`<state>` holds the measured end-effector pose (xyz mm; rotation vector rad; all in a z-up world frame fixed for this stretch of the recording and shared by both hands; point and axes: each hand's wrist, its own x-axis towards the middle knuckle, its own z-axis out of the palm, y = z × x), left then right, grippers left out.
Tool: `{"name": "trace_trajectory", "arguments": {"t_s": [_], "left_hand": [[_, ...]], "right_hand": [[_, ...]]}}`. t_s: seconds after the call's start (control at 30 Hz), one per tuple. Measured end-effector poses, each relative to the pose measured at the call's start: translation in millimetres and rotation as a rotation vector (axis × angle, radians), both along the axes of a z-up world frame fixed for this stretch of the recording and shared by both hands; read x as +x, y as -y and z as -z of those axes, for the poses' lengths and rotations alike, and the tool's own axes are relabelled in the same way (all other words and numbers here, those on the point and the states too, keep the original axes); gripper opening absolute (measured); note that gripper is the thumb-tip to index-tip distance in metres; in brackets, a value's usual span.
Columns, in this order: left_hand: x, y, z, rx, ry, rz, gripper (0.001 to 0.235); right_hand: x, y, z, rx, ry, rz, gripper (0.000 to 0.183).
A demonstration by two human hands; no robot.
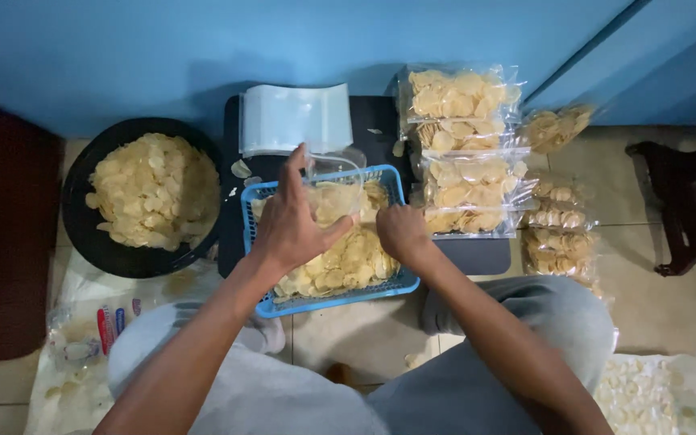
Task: The person sits on the floor and packs potato chips from a blue basket into clear plastic bags. They repeatedly scoop chips by hand, place them into bags, and set the filled bags aside on the floor.
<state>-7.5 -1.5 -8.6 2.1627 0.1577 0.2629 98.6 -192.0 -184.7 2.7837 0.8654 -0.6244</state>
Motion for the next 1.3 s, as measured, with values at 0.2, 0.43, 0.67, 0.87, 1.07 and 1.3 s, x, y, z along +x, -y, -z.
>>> {"name": "trace_trajectory", "arguments": {"t_s": [0.2, 0.43, 0.67, 0.87, 1.07, 1.3], "left_hand": [[0.4, 1.0, 4.0, -0.003, -0.11, 0.04, 0.108], [-2.6, -0.2, -14.0, 0.132, -0.308, 0.196, 0.115], [0.7, 1.5, -16.0, 0.172, -0.363, 0.238, 0.115], [2.0, 6.5, -19.9, 0.164, -0.28, 0.248, 0.114], [6.7, 13.0, -32.6, 0.166, -0.315, 0.226, 0.112], [7.3, 12.5, -22.5, 0.176, -0.276, 0.226, 0.115]], "right_hand": [[-29.6, 0.4, 33.9, -0.042, 0.065, -0.037, 0.012], [1.8, 8.7, 30.8, -0.049, 0.081, -0.04, 0.01], [12.1, 10.4, -222.1, 0.479, -0.146, 0.269, 0.033], [5.6, 21.0, -248.2, 1.065, -0.102, 0.154, 0.016], [-12.7, -9.1, -237.9, 0.7, 0.01, 0.11, 0.016], [-13.1, -6.6, -239.0, 0.835, 0.025, -0.001, 0.013]]}}
